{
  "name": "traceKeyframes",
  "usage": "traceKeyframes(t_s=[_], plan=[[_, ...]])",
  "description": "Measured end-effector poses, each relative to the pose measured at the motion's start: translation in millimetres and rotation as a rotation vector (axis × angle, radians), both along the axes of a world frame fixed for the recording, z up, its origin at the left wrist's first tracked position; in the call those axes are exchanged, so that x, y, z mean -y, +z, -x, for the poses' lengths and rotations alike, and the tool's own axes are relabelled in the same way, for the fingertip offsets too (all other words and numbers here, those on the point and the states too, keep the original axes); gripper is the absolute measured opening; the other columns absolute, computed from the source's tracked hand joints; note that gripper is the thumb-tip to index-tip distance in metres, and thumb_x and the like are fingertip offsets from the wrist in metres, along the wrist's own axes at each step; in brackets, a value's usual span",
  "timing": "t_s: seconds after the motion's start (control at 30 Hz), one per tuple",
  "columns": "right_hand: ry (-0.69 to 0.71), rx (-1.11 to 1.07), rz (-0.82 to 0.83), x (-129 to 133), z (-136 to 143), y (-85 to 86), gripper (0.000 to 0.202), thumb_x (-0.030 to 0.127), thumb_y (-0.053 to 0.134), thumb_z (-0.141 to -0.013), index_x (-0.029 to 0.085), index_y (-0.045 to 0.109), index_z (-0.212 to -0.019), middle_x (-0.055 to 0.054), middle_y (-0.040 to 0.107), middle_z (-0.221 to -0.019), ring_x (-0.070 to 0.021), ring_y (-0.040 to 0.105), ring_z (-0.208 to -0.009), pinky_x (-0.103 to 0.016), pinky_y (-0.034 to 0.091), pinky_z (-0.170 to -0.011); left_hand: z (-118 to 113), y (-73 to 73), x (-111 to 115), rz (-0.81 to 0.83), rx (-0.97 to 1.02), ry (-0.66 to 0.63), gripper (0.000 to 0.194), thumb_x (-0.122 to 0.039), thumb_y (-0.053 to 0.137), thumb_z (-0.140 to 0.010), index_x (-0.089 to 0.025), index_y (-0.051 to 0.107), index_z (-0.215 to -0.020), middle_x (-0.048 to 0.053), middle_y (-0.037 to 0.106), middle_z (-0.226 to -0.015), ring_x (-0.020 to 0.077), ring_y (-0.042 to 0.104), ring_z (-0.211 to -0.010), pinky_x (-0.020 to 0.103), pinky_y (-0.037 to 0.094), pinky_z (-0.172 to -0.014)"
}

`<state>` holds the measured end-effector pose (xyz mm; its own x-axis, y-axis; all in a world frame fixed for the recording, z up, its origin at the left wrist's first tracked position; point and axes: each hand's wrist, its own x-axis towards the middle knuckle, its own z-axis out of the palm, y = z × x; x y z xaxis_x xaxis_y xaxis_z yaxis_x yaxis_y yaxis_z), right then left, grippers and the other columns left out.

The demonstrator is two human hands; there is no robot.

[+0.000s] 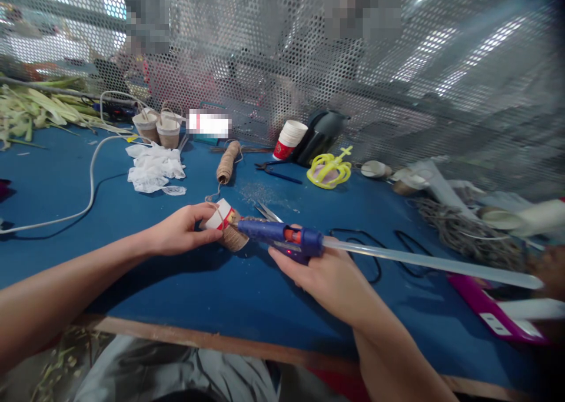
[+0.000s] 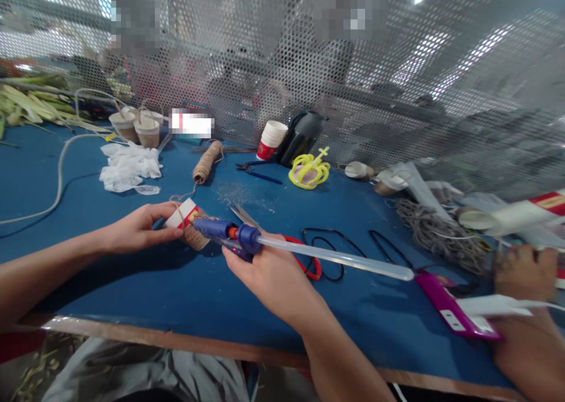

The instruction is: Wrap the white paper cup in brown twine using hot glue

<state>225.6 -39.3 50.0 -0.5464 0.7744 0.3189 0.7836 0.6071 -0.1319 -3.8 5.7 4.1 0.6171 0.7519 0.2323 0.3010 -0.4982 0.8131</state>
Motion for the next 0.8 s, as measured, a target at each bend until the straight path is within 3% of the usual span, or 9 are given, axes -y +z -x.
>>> traceKeyframes(t_s=[0.3, 0.57, 0.8], plan=[[0.066, 0.065, -0.071, -5.6, -4.9, 3.0, 0.019, 0.015, 0.048, -0.077, 0.019, 0.066, -0.075, -0.002, 0.059, -0.051, -0.0157, 0.056, -0.053, -0.026, 0.043, -0.053, -0.3, 0.7, 1.1, 0.002, 0.007, -0.020, 0.016, -0.023, 0.048, -0.081, -0.010, 0.058, -0.082, 0.010, 0.060, -0.094, 0.0192, 0.053, -0.089, 0.033, 0.039, -0.084], [-0.041, -0.104, 0.136, -8.7, -1.9, 4.8, 0.022, 0.019, 0.045, -0.079, 0.016, 0.065, -0.072, -0.003, 0.062, -0.053, -0.0146, 0.057, -0.049, -0.025, 0.045, -0.049, 0.4, -0.7, 1.0, 0.000, -0.012, -0.008, 0.017, -0.026, 0.048, -0.081, -0.011, 0.058, -0.082, 0.009, 0.060, -0.092, 0.0194, 0.053, -0.087, 0.034, 0.040, -0.083], [-0.037, -0.147, 0.109, -10.6, -1.1, 5.3, 0.019, 0.018, 0.047, -0.077, 0.018, 0.064, -0.070, -0.002, 0.062, -0.053, -0.0152, 0.059, -0.053, -0.025, 0.046, -0.052, 0.0, -1.1, 1.0, 0.006, 0.003, 0.001, 0.016, -0.025, 0.049, -0.081, -0.012, 0.058, -0.081, 0.008, 0.061, -0.093, 0.0192, 0.053, -0.088, 0.033, 0.040, -0.083]])
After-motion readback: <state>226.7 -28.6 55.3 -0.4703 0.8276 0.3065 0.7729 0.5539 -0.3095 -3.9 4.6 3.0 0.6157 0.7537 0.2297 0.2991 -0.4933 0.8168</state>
